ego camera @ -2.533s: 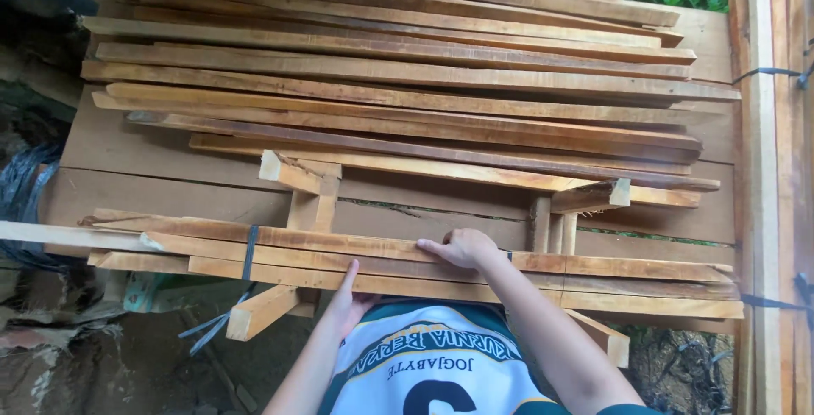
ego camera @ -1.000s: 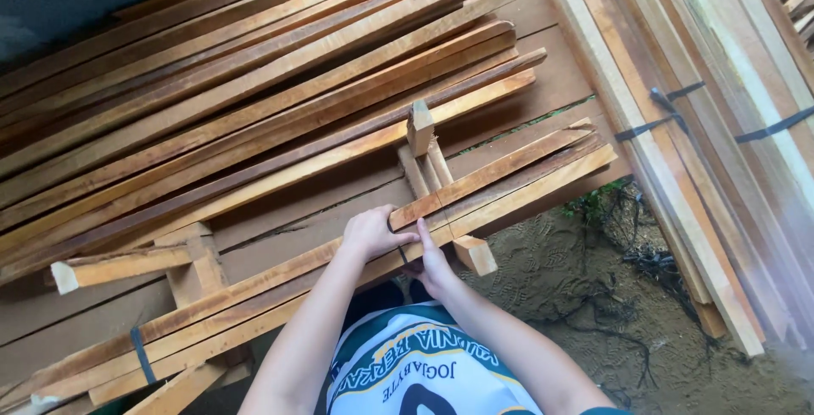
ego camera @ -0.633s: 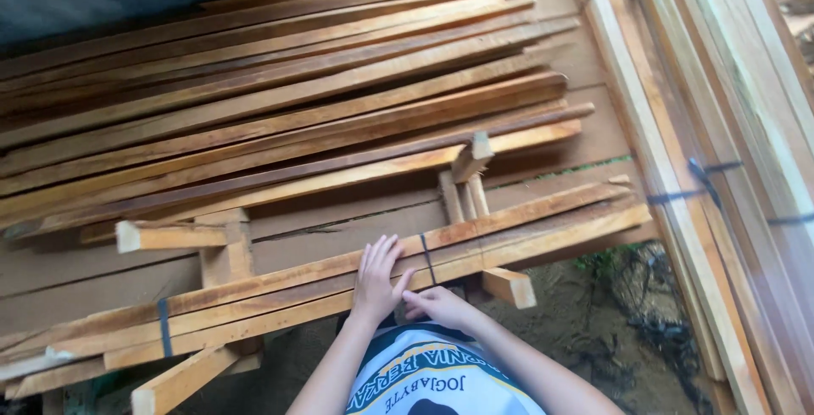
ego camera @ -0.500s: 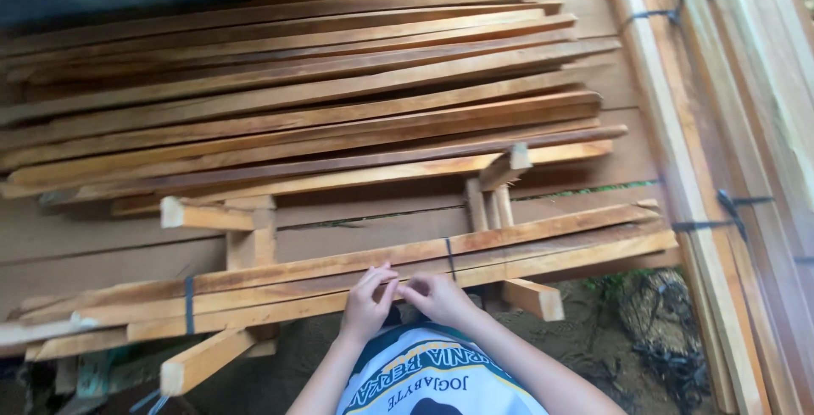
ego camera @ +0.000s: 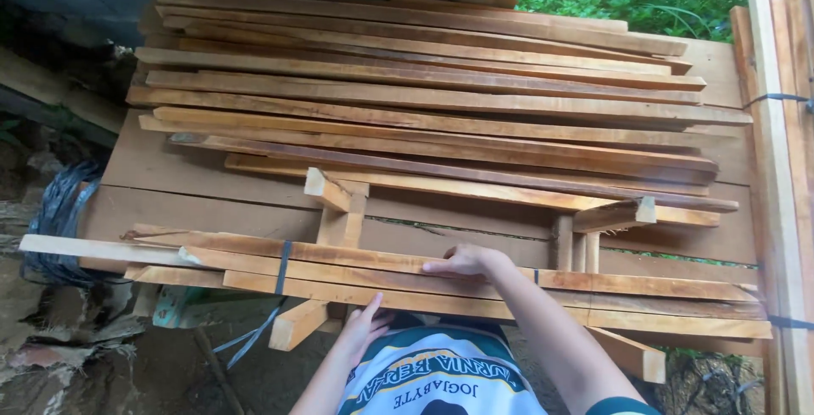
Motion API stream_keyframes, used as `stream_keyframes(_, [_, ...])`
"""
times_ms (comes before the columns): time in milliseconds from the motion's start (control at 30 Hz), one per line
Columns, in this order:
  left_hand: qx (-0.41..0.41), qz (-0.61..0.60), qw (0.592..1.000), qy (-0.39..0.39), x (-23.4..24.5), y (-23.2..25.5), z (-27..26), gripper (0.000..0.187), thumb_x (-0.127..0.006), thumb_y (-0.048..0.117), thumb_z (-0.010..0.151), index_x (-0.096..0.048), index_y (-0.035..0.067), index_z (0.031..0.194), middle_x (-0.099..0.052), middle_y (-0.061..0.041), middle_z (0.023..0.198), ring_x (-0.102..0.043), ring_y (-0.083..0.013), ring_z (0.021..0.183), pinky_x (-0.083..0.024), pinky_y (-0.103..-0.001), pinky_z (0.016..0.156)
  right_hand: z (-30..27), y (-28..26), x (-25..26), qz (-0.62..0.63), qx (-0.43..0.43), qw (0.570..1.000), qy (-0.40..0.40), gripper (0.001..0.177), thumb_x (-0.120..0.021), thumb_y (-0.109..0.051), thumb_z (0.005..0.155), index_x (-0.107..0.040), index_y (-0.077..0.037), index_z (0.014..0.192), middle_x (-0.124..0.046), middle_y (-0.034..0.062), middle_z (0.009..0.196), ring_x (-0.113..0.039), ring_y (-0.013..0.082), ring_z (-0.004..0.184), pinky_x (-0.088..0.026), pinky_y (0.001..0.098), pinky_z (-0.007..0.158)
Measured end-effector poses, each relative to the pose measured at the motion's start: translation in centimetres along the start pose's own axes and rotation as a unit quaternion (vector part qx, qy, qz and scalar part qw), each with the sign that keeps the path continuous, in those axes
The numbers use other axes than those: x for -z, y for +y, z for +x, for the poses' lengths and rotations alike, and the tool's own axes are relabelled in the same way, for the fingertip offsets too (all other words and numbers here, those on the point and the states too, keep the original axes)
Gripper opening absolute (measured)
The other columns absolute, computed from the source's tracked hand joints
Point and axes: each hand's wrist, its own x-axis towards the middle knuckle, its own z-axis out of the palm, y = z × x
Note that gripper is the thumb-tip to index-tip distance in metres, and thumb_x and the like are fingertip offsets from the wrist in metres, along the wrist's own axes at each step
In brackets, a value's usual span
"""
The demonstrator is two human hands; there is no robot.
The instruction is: Organizing, sorting, and stacking thin wooden strips on a workbench in a workshop.
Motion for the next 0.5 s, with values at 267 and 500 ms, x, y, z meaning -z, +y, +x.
stream_keyframes(267, [0.059, -0.220, 0.968, -0.110, 1.8, -0.4, 5.3, 0.031, -0.055, -0.004, 0.088, -0.052, -0.010, 0.118, -0.059, -0.029, 0.119, -0.057, -0.0351, 0.115, -0.045, -0.048, 0.109, 1.5, 0.8, -0.4, -0.062, 0.017, 0.997, 0.037, 0.106, -0.075, -0.080, 0.058, -0.063, -0.007, 0.133, -0.065, 0.0135, 0.131, -0.065, 0.0331, 0.117, -0.052, 0.0443, 0.103])
stream_keyframes(500, [0.114, -0.211, 0.958, -0.160, 3.9, -1.8, 8.0, 0.032, -0.053, -0.011, 0.089, -0.049, -0.012, 0.121, -0.059, -0.031, 0.116, -0.062, -0.0362, 0.107, -0.055, -0.044, 0.099, -2.3, 2.5, -5.4, -0.165, 0.116, 0.927, 0.316, 0.095, -0.084, -0.083, 0.058, -0.065, -0.008, 0.113, -0.070, 0.0097, 0.111, -0.065, 0.0282, 0.106, -0.045, 0.0440, 0.099])
